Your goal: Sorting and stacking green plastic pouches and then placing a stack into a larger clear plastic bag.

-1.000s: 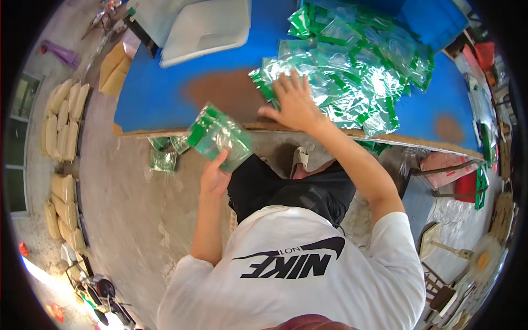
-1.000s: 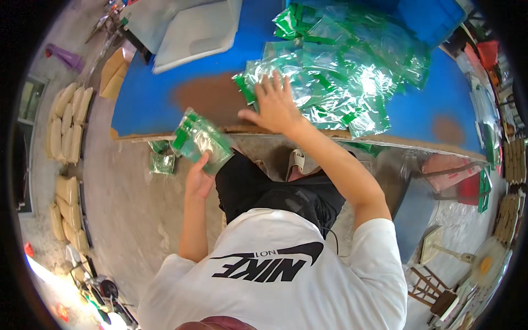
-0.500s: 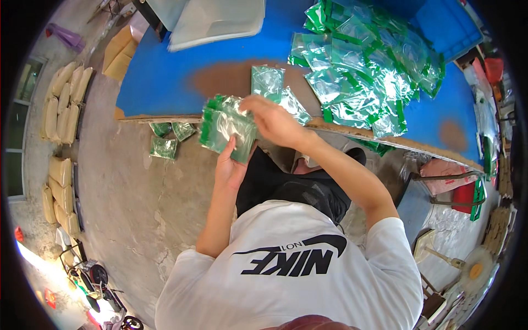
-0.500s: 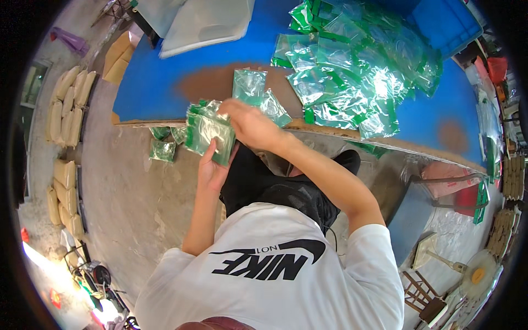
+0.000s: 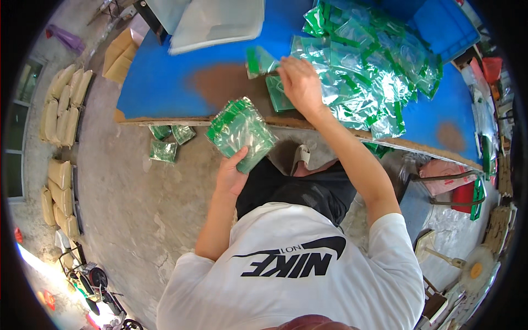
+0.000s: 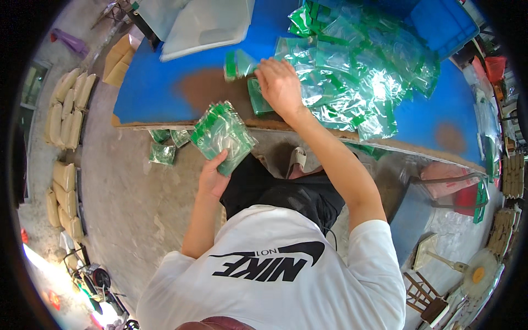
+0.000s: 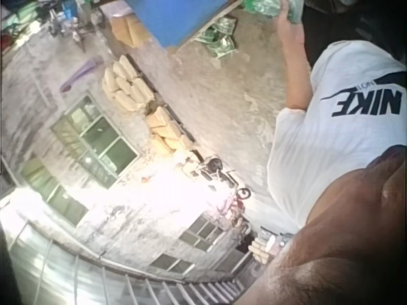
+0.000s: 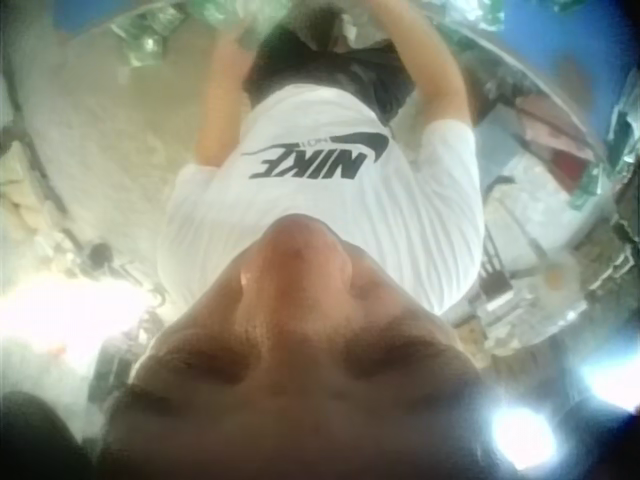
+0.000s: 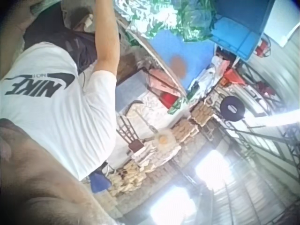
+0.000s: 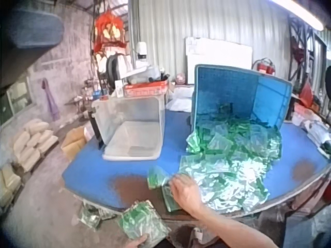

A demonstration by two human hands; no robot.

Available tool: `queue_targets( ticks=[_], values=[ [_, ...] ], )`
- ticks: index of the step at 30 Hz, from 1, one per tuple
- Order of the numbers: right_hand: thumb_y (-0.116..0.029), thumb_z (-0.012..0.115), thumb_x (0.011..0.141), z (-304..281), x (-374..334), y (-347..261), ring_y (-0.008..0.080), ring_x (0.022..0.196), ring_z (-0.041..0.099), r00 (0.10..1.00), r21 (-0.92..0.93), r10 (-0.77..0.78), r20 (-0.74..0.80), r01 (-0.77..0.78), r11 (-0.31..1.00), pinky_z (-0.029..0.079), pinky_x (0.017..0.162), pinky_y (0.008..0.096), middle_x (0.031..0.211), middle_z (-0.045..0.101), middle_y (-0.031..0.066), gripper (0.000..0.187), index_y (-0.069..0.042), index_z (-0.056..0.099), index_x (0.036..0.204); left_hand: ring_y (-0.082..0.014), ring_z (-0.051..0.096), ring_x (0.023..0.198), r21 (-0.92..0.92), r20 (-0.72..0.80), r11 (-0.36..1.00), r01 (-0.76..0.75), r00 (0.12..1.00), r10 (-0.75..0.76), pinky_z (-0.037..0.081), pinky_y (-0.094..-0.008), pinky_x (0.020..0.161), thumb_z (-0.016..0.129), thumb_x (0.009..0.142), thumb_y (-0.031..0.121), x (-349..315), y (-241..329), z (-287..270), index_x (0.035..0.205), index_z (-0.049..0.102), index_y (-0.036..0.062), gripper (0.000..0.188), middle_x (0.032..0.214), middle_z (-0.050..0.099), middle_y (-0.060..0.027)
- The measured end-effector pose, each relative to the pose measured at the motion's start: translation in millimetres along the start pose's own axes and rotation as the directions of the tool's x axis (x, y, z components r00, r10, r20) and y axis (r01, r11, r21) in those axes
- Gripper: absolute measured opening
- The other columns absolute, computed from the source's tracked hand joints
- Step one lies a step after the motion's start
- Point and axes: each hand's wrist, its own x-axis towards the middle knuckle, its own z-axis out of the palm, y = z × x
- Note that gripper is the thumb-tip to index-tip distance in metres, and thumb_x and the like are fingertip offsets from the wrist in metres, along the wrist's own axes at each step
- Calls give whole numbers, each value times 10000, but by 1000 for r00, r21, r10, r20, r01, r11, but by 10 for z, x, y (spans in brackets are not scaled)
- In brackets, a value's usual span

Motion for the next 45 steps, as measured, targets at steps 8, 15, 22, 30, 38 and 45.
queue_targets(
  ticks=[8, 15, 22, 30, 38, 45],
  values=[
    [-221, 614, 958, -562, -121, -1143, 388, 851, 676, 885, 186, 121, 450, -225, 957, 532, 741, 470, 889, 704, 195, 237, 0, 687, 1004, -208, 554, 1242, -317, 159, 945, -75, 978, 131, 439, -383, 1072, 698, 946, 163, -33, -145, 143, 1391, 478, 48, 509, 1343, 575, -67],
    [-259, 792, 797, -711, -130, -409, 352, 1217, 566, 946, 84, -3, 324, -26, 996, 453, 1012, 451, 1339, 591, 182, 596, -32, 582, 1307, -211, 611, 1155, 67, -91, 968, -241, 965, 247, 512, -374, 998, 682, 942, 100, 144, 73, 120, 1346, 501, 31, 448, 1276, 608, -81],
    [-55, 719, 788, -814, -368, -262, 312, 954, 637, 908, 224, -40, 416, -60, 973, 530, 824, 413, 1120, 677, 126, 378, -59, 652, 1160, -243, 594, 1214, -8, -71, 985, -174, 982, 173, 470, -402, 1062, 634, 933, 39, 57, 285, -11, 1364, 505, 19, 450, 1307, 610, -114],
    [-290, 636, 939, -720, -343, -1163, 389, 1348, 452, 878, 226, -1, 478, -122, 967, 351, 1102, 549, 1305, 627, 154, 376, -11, 654, 1191, -183, 577, 1191, -40, -29, 999, -34, 999, 33, 487, -365, 992, 586, 1006, 414, 68, 26, 396, 1355, 516, 59, 503, 1298, 607, -35],
    [-265, 630, 939, -715, -214, -688, 440, 1180, 552, 880, 353, 377, 290, -464, 812, 443, 986, 496, 1210, 612, 271, 340, 23, 628, 1119, -227, 587, 1198, 171, 73, 980, -100, 993, 88, 507, -384, 997, 703, 922, 74, 103, -26, 205, 1363, 497, 17, 490, 1320, 591, -95],
    [-299, 611, 956, -724, -615, -562, 437, 1269, 497, 907, 133, 79, 414, -146, 980, 377, 1103, 503, 1282, 574, 259, 402, 8, 587, 1214, -260, 572, 1232, -36, 54, 991, 132, 990, -129, 445, -432, 1088, 678, 914, 17, 198, 71, -67, 1388, 479, 21, 514, 1338, 581, -108]
  ],
)
